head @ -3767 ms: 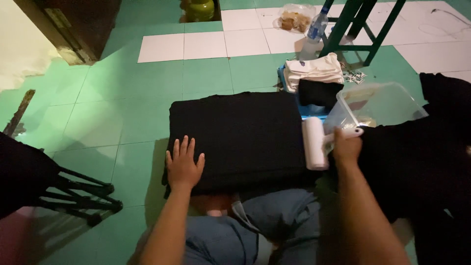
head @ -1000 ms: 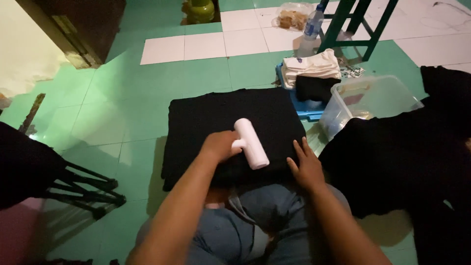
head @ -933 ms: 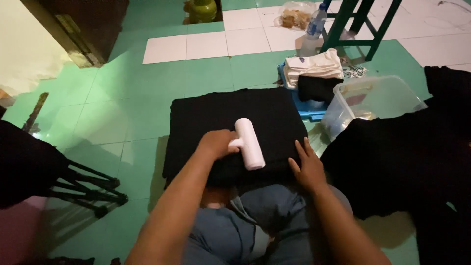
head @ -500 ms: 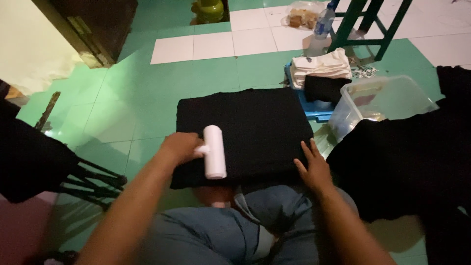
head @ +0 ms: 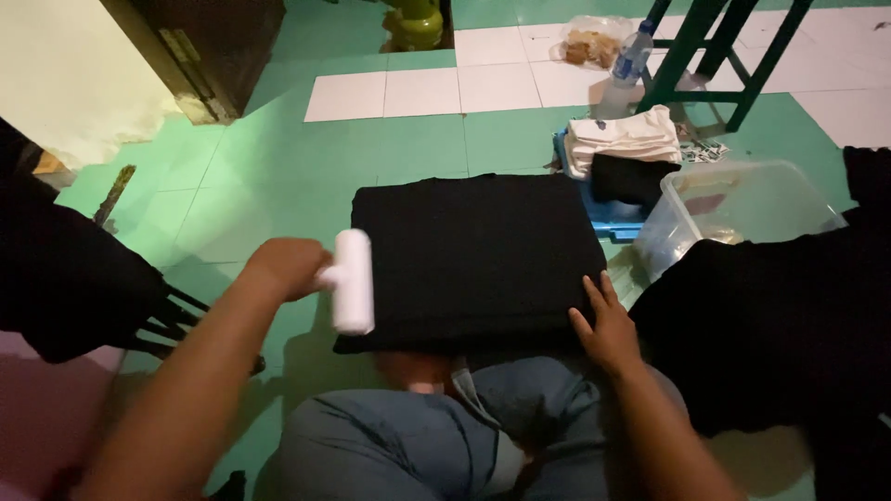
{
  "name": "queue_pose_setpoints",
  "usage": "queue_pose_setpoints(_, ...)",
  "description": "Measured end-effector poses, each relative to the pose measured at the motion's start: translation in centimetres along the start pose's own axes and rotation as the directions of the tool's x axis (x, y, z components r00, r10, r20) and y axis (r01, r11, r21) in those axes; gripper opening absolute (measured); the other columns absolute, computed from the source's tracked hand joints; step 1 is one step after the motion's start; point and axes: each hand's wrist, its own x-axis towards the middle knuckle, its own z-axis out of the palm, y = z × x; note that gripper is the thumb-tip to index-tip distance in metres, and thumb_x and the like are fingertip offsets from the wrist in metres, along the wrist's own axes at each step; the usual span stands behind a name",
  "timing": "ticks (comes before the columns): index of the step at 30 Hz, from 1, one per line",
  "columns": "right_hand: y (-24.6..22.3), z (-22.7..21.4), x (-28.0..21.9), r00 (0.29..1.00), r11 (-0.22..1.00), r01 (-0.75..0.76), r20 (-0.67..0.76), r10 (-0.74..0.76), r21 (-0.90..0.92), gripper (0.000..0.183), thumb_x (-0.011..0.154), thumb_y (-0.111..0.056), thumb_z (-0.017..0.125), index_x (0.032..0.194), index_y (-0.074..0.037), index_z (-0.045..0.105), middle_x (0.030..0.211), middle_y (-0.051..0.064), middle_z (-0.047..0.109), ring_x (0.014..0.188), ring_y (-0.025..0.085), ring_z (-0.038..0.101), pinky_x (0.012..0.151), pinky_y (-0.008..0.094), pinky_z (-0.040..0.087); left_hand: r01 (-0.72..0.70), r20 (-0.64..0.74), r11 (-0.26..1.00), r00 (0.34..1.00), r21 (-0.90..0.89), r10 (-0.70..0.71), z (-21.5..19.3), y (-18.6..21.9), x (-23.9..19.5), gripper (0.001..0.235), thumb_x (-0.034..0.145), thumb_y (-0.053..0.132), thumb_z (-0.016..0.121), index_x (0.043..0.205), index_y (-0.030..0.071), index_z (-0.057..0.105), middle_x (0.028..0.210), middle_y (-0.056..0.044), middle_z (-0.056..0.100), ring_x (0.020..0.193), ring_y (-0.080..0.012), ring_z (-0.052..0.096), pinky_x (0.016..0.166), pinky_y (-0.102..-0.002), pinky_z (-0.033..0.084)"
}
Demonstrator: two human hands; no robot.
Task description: The person uses a lint roller to clean a black shirt laid on their lap. They roll the tool back and forth across the fabric, then fold the shirt in half and continue rolling to remove lint.
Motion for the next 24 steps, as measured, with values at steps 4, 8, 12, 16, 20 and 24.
queue_pose_setpoints(4,0.5,0.5,0.2,1.0,1.0,-0.003,0.0,0.003,-0.023,0.066,0.099,-0.046,0.056,0.16,-0.028,0.039,0.171,0.011,0.026,0.142,0.045,0.046,0.11,0.059,0.046,-0.09,-0.059,0.974,0.995,-0.207,0.079,-4.2,5.3,-0.2,0.038,0.096,0.047,0.06,0.111,0.016,0.076,0.107,-0.014,0.077,0.113,-0.0395,0.07,0.101,-0.054,0.054)
queue_pose_setpoints(8,0.8,0.4,0.3,0.999,0.999,-0.029,0.033,0.028,0.017,0.067,0.099,-0.045,0.056,0.161,-0.028,0.038,0.172,0.01,0.023,0.143,0.045,0.044,0.111,0.059,0.044,-0.191,-0.159,0.945,0.975,-0.266,0.152,-1.6,10.1,4.9,0.035,0.096,0.042,0.065,0.119,0.018,0.074,0.113,-0.012,0.076,0.114,-0.0358,0.07,0.097,-0.05,0.055)
queue_pose_setpoints(12,0.3,-0.1,0.3,0.999,0.999,-0.013,0.033,0.012,0.033,0.066,0.099,-0.045,0.056,0.16,-0.028,0.038,0.172,0.009,0.022,0.141,0.046,0.045,0.11,0.06,0.045,-0.232,-0.185,0.966,0.96,-0.115,0.208,1.7,12.3,10.1,0.037,0.093,0.045,0.068,0.118,0.019,0.075,0.111,-0.009,0.077,0.108,-0.0318,0.073,0.093,-0.048,0.057)
queue_pose_setpoints(16,0.4,-0.2,-0.3,0.999,0.995,-0.021,0.028,0.018,0.094,0.065,0.098,-0.044,0.057,0.159,-0.028,0.04,0.172,0.01,0.024,0.141,0.049,0.045,0.11,0.063,0.044,-0.186,-0.111,0.976,0.979,-0.117,0.173,2.8,9.6,11.0,0.032,0.089,0.042,0.071,0.11,0.019,0.078,0.106,-0.008,0.078,0.106,-0.0317,0.074,0.089,-0.049,0.059)
queue_pose_setpoints(20,0.1,-0.6,0.0,0.998,0.99,-0.05,0.047,0.044,0.132,0.066,0.098,-0.041,0.061,0.159,-0.029,0.04,0.171,0.01,0.024,0.145,0.045,0.041,0.112,0.06,0.042,-0.068,-0.04,0.995,0.997,-0.07,0.065,2.1,4.9,8.1,0.031,0.09,0.04,0.074,0.107,0.016,0.08,0.102,-0.009,0.079,0.104,-0.0298,0.076,0.09,-0.046,0.059)
queue_pose_setpoints(24,-0.4,-0.8,-0.1,0.997,0.989,-0.065,0.055,0.058,0.133,0.066,0.097,-0.04,0.06,0.159,-0.028,0.04,0.172,0.01,0.023,0.145,0.045,0.04,0.113,0.061,0.042,0.041,0.087,0.998,0.995,-0.04,-0.038,-0.3,0.4,2.0,0.03,0.089,0.037,0.073,0.111,0.018,0.08,0.11,-0.008,0.08,0.113,-0.0316,0.073,0.098,-0.047,0.058)
